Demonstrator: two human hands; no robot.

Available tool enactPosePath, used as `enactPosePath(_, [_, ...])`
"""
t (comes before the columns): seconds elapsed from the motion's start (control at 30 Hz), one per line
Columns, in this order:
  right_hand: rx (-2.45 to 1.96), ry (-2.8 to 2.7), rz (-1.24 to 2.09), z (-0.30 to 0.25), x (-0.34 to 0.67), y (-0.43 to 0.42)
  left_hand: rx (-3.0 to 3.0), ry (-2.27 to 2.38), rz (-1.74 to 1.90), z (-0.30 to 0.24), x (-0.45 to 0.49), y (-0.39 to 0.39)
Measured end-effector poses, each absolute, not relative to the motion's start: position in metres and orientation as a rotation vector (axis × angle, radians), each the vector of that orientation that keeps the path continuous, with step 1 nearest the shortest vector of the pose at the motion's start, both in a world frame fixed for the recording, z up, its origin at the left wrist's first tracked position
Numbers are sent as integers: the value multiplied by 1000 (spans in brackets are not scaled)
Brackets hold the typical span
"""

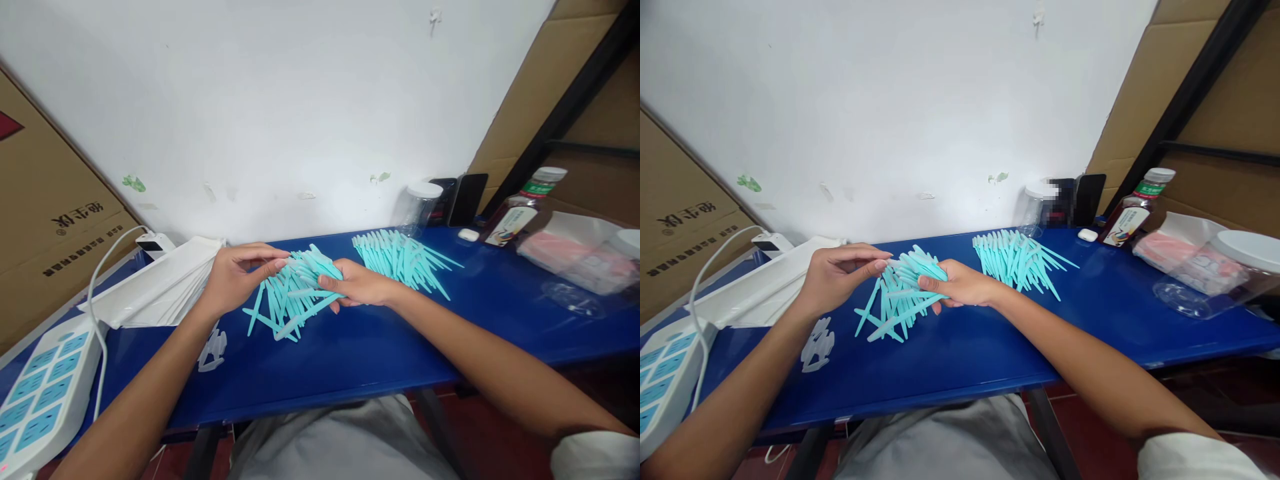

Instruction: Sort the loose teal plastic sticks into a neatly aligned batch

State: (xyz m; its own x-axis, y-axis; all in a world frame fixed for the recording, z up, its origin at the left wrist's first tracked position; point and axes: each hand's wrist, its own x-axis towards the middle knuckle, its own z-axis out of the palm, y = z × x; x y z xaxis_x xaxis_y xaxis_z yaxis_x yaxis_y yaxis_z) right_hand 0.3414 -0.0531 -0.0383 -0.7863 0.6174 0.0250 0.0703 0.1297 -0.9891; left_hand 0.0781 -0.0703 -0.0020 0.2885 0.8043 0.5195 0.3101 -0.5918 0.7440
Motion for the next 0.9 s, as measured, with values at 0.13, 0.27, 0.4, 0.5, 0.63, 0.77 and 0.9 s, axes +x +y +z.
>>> enactPosePath(0.13, [-626,-1994,1731,-39,341,-53,2103,978,1260,-3,80,-70])
enactPosePath(0.27, [-634,-2008,1741,-37,340,-54,2103,992,1237,-7,82,-71])
enactPosePath(0.4, [-641,-2012,1724,-35,341,-55,2025,1018,1248,-10,84,-71])
enactPosePath(0.5, [-655,-2028,1694,-34,341,-55,1963,1027,1258,-12,85,-71])
enactPosePath(0.63, [-673,-2040,1648,-35,340,-55,1934,1033,1291,-13,85,-71])
enactPosePath(0.77, [-676,-2047,1608,-39,340,-55,1981,1046,1318,-14,85,-71])
enactPosePath(0.9, [-697,-2041,1508,-39,339,-55,1959,1029,1317,-17,86,-71])
